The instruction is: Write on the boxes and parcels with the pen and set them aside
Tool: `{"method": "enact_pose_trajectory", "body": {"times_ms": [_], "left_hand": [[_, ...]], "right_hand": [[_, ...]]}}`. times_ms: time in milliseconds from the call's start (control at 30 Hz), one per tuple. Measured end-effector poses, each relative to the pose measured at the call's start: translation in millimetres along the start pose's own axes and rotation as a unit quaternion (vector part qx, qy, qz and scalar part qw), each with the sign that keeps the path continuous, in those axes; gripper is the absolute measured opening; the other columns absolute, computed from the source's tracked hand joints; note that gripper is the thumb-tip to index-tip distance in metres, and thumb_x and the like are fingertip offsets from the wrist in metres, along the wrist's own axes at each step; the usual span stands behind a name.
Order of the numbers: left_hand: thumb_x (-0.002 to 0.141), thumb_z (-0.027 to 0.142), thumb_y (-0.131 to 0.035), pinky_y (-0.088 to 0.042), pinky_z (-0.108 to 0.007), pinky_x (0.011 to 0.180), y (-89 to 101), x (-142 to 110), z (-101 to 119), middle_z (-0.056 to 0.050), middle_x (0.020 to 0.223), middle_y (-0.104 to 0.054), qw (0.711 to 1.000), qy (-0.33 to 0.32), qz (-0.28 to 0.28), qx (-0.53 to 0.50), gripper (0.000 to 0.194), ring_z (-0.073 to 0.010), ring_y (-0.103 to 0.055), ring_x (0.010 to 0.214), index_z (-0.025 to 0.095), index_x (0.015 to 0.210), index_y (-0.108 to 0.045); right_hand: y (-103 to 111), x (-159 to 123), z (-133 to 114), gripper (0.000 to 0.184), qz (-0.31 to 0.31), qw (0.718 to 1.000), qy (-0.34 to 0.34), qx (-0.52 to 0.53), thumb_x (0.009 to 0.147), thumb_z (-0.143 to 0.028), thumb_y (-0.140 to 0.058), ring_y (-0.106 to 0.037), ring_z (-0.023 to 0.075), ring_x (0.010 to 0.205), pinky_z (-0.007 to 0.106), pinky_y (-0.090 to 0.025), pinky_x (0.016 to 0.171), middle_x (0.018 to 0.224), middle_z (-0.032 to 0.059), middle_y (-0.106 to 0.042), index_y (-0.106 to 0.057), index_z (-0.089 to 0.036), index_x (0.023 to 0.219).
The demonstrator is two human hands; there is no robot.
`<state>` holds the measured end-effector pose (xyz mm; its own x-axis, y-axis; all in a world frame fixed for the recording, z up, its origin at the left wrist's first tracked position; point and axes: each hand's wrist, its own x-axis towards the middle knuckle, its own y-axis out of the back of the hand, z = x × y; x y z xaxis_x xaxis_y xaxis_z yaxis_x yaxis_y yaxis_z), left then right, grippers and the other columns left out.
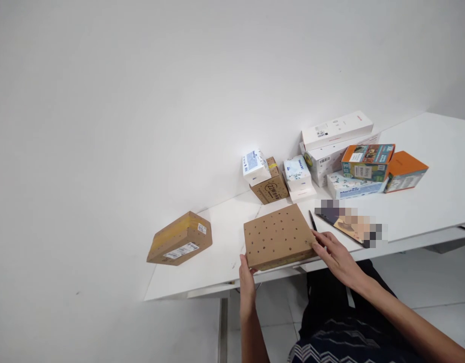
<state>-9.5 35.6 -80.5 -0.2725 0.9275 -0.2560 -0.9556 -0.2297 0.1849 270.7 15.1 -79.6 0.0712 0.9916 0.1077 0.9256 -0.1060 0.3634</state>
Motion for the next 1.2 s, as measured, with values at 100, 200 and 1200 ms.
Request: {"method": "enact_pose_trajectory", "body": {"times_ms": [100, 200, 1200], "left_hand": [[0.085, 0.074, -0.033, -0.054, -0.032, 0.078, 1.6, 2.0, -3.2, -0.014, 0.121, -0.066, 1.000, -0.004, -0.003, -0.021, 0.074, -0.0265, -0.062, 0.111, 0.016, 0.120, -0.063], [0.085, 0.072, -0.037, -0.054, -0.033, 0.083, 2.3, 2.6, -8.7, -0.015, 0.121, -0.066, 0.999, 0.008, -0.008, -0.050, 0.071, -0.0261, -0.062, 0.111, 0.015, 0.117, -0.064], [0.084, 0.074, -0.032, -0.036, -0.028, 0.060, 2.4, -30.8, 35.1, 0.000, 0.059, -0.048, 0.985, -0.101, 0.100, 0.100, 0.062, -0.0157, -0.044, 0.061, 0.020, 0.062, -0.051]], "right_hand": [[-0.9, -5.3, 3.0, 0.049, -0.005, 1.000, 0.017, -0.004, 0.093, -0.049, -0.040, -0.060, 0.0200, 0.090, 0.035, -0.052, 0.083, 0.101, 0.0074, -0.057, -0.050, -0.024, 0.134], [-5.3, -11.9, 10.0, 0.051, -0.004, 0.998, 0.041, -0.054, 0.090, -0.048, -0.047, -0.058, 0.0243, 0.099, 0.040, -0.051, 0.087, 0.109, 0.0102, -0.058, -0.048, -0.023, 0.135], [9.9, -7.8, -24.6, 0.043, 0.048, 0.997, 0.060, 0.027, 0.088, -0.043, -0.054, -0.058, 0.0173, 0.084, 0.032, -0.053, 0.076, 0.103, 0.0057, -0.059, -0.056, -0.028, 0.129]]}}
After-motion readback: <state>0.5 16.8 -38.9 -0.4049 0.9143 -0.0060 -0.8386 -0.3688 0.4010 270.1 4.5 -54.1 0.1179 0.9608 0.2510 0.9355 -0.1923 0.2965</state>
